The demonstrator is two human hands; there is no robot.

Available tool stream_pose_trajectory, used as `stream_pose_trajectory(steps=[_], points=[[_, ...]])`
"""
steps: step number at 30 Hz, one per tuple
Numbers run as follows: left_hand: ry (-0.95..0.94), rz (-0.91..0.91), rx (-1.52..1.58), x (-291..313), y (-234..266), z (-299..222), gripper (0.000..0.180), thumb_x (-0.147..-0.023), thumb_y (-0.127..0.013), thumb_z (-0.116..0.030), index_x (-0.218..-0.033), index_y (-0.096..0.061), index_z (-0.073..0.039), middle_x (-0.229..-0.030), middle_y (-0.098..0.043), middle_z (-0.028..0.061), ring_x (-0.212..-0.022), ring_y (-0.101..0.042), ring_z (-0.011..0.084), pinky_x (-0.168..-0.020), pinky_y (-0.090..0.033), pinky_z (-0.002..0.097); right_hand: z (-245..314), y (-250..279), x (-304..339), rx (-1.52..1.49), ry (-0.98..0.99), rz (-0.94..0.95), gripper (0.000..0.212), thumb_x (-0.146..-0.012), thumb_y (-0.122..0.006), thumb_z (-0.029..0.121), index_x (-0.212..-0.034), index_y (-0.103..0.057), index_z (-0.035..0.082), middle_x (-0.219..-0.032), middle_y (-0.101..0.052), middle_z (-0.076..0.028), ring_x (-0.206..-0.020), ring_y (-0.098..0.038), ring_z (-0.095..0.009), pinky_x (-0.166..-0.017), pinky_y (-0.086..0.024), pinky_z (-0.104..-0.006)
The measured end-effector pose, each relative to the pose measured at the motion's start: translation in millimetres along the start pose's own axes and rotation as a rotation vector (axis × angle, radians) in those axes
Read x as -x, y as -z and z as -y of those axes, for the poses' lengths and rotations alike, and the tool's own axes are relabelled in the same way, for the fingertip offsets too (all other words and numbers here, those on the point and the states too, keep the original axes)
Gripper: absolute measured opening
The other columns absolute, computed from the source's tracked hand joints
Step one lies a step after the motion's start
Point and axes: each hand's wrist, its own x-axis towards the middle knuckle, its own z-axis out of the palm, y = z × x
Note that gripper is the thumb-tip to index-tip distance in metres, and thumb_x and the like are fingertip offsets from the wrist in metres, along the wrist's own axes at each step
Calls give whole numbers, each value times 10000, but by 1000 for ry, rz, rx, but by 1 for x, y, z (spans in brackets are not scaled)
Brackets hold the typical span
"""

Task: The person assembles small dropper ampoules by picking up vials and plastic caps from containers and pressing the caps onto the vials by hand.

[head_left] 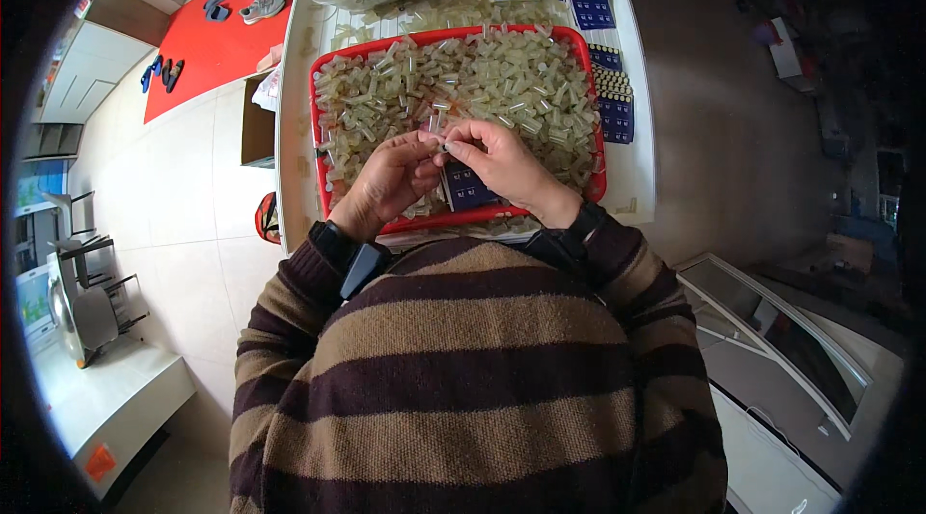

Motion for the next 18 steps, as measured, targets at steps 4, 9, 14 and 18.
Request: stream_pose_trajectory(steps=[4, 9, 14, 18], points=[[-35, -62, -118, 0, -5, 0, 120, -944, -498, -120, -966, -555, -16, -771, -543, 27, -564, -389, 63, -491, -323, 174, -8, -1, 1, 36, 56, -45, 95, -916, -551, 53, -922, -583, -36, -879, -602, -18, -837, -548, -80, -771, -460, -239], [-57, -25, -136, -2, -7, -9, 87, -929, -526, -95, -927, -568, -20, -758, -567, 26, -568, -428, 70, -489, -336, 190, -14, 8, -1, 101, 28, -149, 70, -880, -589, 44, -938, -587, 4, -902, -592, -43, -853, -576, -116, -743, -480, -261], [-158, -121, -423, -13, -20, -44, 144, -937, -533, -150, -905, -574, -16, -736, -562, 19, -587, -437, 70, -521, -355, 200, -12, 14, 6, 787, 232, -149, 155, -805, -639, 36, -952, -591, 46, -946, -575, -80, -868, -607, -218, -733, -502, -327], [-314, -106, -638, -34, -30, -98, 219, -941, -536, -201, -984, -584, 8, -804, -599, 30, -649, -483, 81, -595, -397, 203, -18, 7, 13, 969, 315, -151, 170, -772, -656, 43, -935, -606, 51, -970, -570, -92, -875, -605, -281, -742, -503, -368]])
